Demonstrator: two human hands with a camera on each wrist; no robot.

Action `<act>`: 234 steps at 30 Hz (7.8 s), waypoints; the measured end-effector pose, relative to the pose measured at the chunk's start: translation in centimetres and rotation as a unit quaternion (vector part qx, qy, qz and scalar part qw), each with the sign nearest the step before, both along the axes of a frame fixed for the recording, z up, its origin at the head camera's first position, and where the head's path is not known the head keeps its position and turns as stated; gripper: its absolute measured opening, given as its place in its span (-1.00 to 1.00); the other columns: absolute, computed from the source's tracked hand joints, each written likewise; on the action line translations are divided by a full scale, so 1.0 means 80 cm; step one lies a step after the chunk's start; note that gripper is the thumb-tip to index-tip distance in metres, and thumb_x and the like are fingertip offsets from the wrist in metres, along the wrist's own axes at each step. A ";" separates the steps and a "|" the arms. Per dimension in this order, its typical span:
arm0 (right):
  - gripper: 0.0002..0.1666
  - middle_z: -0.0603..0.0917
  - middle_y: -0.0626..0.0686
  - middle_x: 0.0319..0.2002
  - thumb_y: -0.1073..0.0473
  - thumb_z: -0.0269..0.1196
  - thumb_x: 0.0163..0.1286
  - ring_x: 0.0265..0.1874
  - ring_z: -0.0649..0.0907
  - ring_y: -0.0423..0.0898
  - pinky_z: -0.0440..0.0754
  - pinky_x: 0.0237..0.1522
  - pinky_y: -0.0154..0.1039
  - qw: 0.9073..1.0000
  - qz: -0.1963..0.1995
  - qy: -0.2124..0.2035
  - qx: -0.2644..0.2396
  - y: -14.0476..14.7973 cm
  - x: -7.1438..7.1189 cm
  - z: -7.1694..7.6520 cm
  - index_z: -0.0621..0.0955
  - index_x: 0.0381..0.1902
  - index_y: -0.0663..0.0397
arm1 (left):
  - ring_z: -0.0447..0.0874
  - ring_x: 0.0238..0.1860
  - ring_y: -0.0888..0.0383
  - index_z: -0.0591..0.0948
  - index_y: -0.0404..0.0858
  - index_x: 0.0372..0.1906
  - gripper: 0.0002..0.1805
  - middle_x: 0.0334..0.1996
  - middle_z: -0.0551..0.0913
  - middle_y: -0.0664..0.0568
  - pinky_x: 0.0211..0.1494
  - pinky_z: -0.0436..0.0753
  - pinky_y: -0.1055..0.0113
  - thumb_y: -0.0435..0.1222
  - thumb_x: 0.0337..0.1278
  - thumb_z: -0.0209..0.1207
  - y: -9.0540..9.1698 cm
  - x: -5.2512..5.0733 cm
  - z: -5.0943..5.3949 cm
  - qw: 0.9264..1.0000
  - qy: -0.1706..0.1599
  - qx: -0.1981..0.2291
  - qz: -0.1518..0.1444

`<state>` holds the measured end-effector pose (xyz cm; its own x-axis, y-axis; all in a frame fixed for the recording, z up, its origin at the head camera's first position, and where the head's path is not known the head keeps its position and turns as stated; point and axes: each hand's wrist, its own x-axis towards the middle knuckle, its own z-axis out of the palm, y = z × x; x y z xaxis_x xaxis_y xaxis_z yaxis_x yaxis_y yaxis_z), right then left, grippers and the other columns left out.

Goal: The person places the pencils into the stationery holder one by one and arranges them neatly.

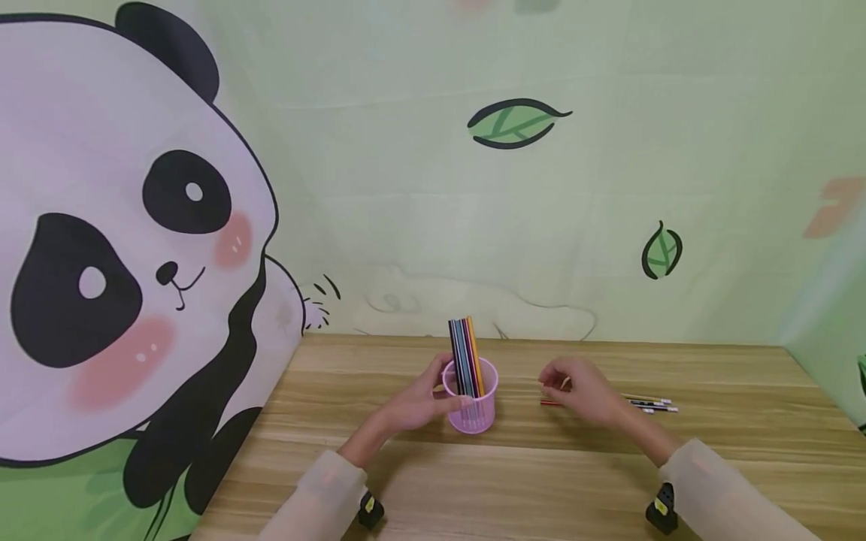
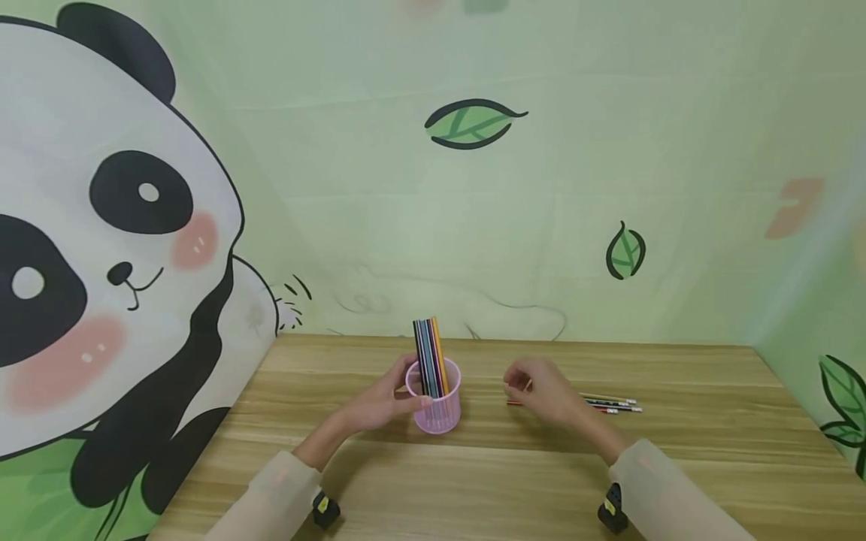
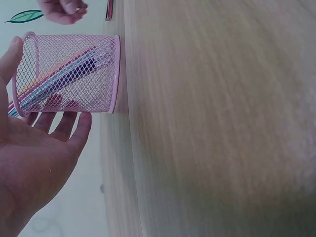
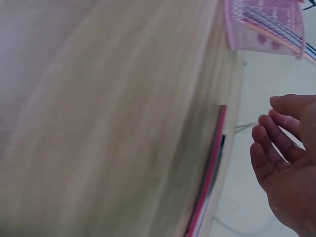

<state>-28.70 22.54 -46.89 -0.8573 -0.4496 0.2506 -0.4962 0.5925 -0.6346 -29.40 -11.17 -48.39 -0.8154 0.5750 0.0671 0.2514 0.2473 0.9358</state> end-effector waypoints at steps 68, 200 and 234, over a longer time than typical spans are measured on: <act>-0.93 0.72 0.02 -0.24 0.31 0.34 0.52 -0.22 0.69 -0.04 0.75 -0.08 -0.25 0.995 -0.025 0.042 -0.084 -0.016 0.004 0.100 0.67 -0.09 0.17 | 0.34 0.53 -0.07 0.22 -0.10 0.53 -0.23 0.47 0.40 -0.12 0.56 0.42 0.02 -0.14 0.40 0.36 -0.001 -0.002 -0.001 1.000 0.005 -0.006 -0.001; -0.80 0.53 -0.15 -0.33 0.42 0.40 0.36 -0.35 0.51 -0.30 0.59 -0.34 -0.30 0.991 -0.005 0.027 0.128 0.047 0.009 -0.041 0.65 -0.30 0.03 | 0.35 0.53 -0.12 0.19 0.06 0.63 -0.20 0.55 0.34 -0.11 0.57 0.39 -0.08 -0.09 0.45 0.31 -0.004 -0.002 -0.007 1.000 0.007 -0.020 -0.001; -0.91 0.65 -0.14 -0.36 0.39 0.38 0.43 -0.34 0.60 -0.22 0.66 -0.31 -0.28 0.997 -0.023 0.055 0.043 0.039 0.008 0.030 0.67 -0.22 0.14 | 0.40 0.50 -0.09 0.21 0.05 0.61 -0.17 0.45 0.44 -0.11 0.55 0.39 -0.11 -0.01 0.38 0.35 -0.003 0.000 -0.002 1.000 -0.009 -0.022 0.003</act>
<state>-28.09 25.62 -44.47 -0.8466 -0.4346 0.3071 -0.5317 0.6657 -0.5237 -29.44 -11.37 -48.52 -0.8200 0.5717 0.0271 0.2331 0.2904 0.9281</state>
